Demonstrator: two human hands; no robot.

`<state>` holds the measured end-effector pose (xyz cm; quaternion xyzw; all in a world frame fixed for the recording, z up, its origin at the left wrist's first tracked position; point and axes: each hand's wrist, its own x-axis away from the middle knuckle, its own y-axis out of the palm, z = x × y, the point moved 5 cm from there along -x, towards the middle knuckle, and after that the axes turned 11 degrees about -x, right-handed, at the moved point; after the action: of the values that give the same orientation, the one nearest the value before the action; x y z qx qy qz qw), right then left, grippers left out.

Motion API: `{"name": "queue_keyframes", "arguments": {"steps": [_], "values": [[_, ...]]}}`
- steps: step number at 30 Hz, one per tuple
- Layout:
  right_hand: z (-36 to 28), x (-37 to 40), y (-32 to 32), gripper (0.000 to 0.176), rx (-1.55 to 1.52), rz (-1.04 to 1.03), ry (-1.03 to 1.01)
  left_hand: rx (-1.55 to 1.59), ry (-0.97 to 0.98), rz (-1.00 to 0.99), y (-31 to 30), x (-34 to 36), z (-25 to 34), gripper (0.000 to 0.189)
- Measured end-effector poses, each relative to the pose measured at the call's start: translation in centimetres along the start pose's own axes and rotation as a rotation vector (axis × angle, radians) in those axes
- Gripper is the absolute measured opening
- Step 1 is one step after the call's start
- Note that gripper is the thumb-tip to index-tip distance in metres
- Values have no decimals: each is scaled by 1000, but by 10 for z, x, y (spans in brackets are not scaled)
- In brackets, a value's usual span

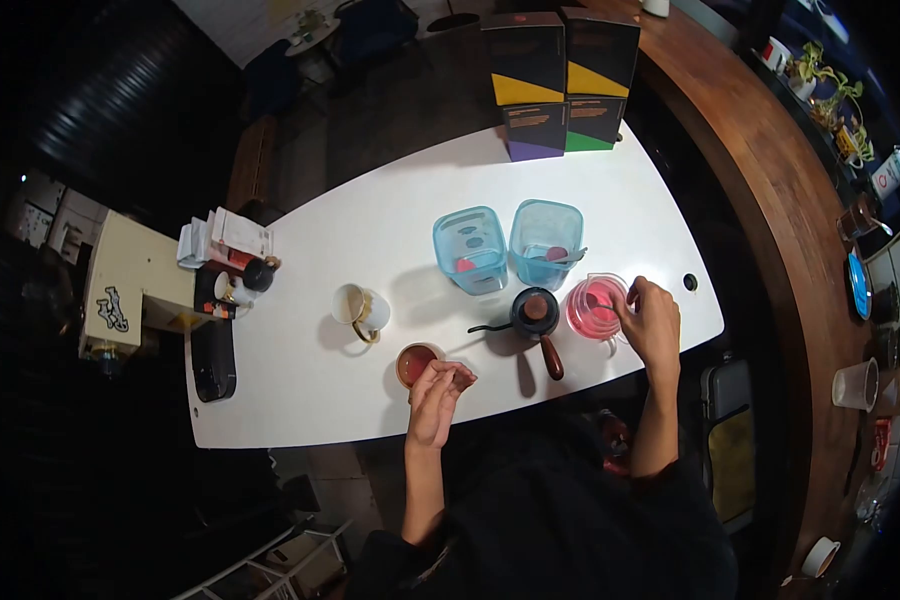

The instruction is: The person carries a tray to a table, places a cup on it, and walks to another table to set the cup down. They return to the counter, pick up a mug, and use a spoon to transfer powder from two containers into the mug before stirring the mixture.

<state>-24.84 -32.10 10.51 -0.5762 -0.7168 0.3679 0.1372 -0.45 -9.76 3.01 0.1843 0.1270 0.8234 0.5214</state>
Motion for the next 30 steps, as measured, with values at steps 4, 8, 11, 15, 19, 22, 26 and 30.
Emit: {"name": "queue_keyframes", "arguments": {"steps": [4, 8, 11, 15, 19, 22, 26, 30], "values": [[15, 11, 4, 30, 94, 12, 40, 17, -36, 15, -5, -5, -3, 12], [19, 15, -1, 30, 173, 73, 110, 0, -45, -2, 0, -8, -4, 12], [31, 13, 6, 28, 132, -151, 254, -10, -31, -18, 6, -7, -2, 13], [32, 14, 14, 23, -24, -190, 160, -24, 25, 34, 2, 5, 7, 15], [8, 10, -5, 20, -125, 26, -28, -2, 178, 118, -19, 20, 26, 21], [0, 11, -20, 17, -225, 96, -90, 33, 302, 204, -43, 32, 37, 25], [-8, 11, -32, 14, -289, 176, -161, 81, 328, 387, -66, 44, 40, 22], [-2, 10, -33, 16, -426, 199, -82, 104, 297, 508, -69, 50, 26, 20]]}}
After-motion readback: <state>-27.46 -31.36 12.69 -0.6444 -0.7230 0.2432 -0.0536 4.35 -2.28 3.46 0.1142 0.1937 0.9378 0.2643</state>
